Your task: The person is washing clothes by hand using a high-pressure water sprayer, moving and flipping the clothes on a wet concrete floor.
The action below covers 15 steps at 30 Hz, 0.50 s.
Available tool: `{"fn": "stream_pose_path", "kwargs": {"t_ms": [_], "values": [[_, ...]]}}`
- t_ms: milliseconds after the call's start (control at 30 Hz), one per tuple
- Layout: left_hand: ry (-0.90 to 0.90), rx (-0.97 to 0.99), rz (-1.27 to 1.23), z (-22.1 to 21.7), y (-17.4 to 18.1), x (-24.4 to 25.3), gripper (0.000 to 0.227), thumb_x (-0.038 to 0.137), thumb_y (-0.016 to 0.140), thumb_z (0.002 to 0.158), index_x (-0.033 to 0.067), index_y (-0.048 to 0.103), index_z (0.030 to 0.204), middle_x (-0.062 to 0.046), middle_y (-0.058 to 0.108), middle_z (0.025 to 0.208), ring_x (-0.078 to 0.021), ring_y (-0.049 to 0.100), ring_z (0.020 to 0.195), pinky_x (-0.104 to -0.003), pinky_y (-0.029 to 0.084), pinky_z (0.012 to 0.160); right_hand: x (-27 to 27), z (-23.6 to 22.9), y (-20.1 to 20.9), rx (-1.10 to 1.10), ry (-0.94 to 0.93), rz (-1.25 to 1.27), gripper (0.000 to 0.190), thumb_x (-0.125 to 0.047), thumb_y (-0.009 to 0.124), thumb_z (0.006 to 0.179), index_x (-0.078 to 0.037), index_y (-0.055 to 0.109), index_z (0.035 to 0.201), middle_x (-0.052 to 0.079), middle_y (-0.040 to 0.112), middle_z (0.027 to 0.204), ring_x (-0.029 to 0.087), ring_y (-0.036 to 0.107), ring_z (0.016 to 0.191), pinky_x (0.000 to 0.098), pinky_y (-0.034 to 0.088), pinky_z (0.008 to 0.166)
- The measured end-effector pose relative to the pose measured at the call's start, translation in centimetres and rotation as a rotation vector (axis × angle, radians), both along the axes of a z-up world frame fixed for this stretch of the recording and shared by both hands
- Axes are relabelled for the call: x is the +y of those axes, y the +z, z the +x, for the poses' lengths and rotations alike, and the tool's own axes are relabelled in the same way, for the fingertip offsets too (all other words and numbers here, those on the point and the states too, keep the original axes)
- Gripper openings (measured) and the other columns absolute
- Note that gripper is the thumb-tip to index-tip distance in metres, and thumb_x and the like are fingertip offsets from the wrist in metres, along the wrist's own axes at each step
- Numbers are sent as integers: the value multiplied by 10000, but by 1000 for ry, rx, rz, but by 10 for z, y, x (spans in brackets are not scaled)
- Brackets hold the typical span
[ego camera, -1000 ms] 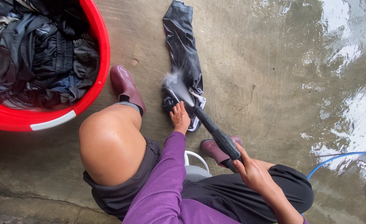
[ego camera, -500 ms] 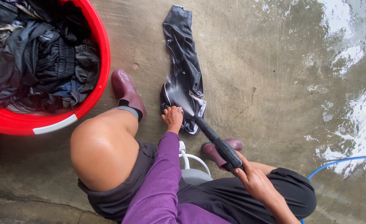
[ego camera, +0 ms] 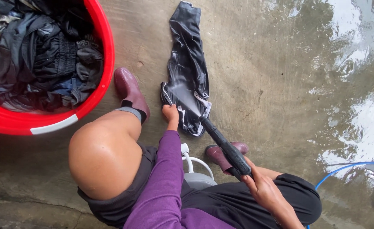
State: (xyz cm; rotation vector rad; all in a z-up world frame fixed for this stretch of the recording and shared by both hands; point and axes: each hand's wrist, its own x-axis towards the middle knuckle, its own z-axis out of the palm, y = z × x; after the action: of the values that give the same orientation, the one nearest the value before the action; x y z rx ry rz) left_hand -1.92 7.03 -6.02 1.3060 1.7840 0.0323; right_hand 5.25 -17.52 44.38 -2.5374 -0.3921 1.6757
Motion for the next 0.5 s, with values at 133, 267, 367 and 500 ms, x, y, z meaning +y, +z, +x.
{"fn": "stream_pose_path", "kwargs": {"t_ms": [133,267,367,500], "values": [[156,-127,8,-8,-13,-7,163,141,748,708,-10,697,740,-110,738,754,-195,621,700,-437,522,698,10,-1,0,57,35,129,678,-455,425,986,-314,239,1622,49,634,1480,293,617,1344,337,489,999],[122,-112,-114,-14,-10,-1,213,175,790,719,27,740,864,-112,769,862,-229,686,779,-409,544,747,21,-4,-5,71,81,35,689,-510,402,975,-360,230,1625,80,766,1236,317,714,1090,332,504,894],[93,-86,-73,-15,-6,0,234,204,854,703,61,770,869,-74,778,822,-179,690,735,-396,553,695,16,-8,-17,34,149,136,644,-441,426,1000,-306,238,1601,35,802,1194,368,691,1003,357,506,854],[128,-92,-123,-19,-5,-10,144,147,799,703,67,730,801,-41,722,746,-177,637,680,-380,546,672,14,-12,-18,-17,118,115,703,-458,456,981,-301,209,1619,43,787,1208,368,688,1071,401,523,869]]}}
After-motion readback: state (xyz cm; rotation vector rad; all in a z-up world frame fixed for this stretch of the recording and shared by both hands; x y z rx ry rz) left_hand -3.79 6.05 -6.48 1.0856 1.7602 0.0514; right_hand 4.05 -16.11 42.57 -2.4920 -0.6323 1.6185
